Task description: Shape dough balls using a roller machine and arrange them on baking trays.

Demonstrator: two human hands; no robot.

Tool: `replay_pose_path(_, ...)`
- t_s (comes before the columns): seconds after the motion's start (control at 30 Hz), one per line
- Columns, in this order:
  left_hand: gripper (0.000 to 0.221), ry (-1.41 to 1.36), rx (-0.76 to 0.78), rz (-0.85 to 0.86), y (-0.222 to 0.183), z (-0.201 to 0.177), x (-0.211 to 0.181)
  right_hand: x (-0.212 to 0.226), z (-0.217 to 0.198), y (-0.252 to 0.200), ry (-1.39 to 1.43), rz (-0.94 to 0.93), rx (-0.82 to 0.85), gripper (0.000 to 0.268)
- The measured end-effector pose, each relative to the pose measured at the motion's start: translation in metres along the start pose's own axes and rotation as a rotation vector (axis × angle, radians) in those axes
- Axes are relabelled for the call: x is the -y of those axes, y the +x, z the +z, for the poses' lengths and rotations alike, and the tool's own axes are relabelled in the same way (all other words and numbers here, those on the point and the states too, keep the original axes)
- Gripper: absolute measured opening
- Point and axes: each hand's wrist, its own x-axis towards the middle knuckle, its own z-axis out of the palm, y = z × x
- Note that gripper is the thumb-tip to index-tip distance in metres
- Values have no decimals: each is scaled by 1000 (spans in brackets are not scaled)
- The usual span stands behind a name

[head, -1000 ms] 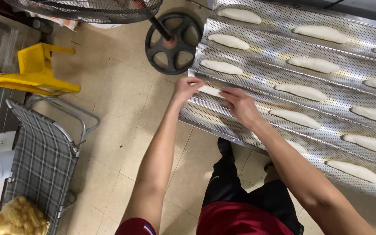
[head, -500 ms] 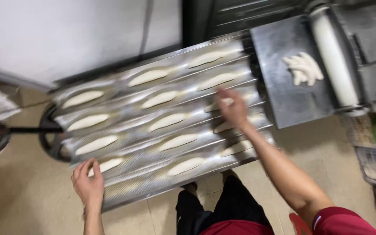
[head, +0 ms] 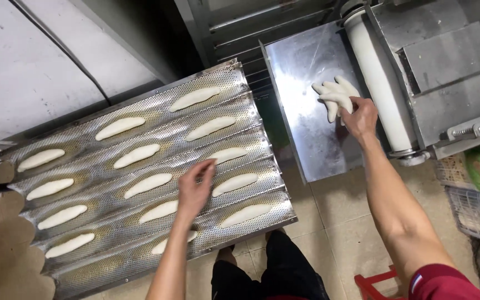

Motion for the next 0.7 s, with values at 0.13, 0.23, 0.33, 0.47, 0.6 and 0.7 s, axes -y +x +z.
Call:
replay_pose_path(0.13,30,-143,-2,11,12,64,0,36,-25,-14,-13,-114,13,31)
replay_pose_path(0.23,34,-403,87,165,13,90,-4,107,-51,-43,118,-282,75,25)
replay_pose_path(0.33,66,-653,225,-77,-3,70,-37,175,-53,-86,516,-32,521,35)
replay_pose_path(0.47,67,-1058,247,-266,-36,7,28,274,-6,-158,659,-81,941,49)
replay_pose_path(0.6,46,-1122,128,-210,-106,-92,144,389,43,-241,252,-378,1033,51)
replay_pose_path(0.7,36,-981,-14,-268,-173,-183,214,452,109,-311,350,-558,1021,47)
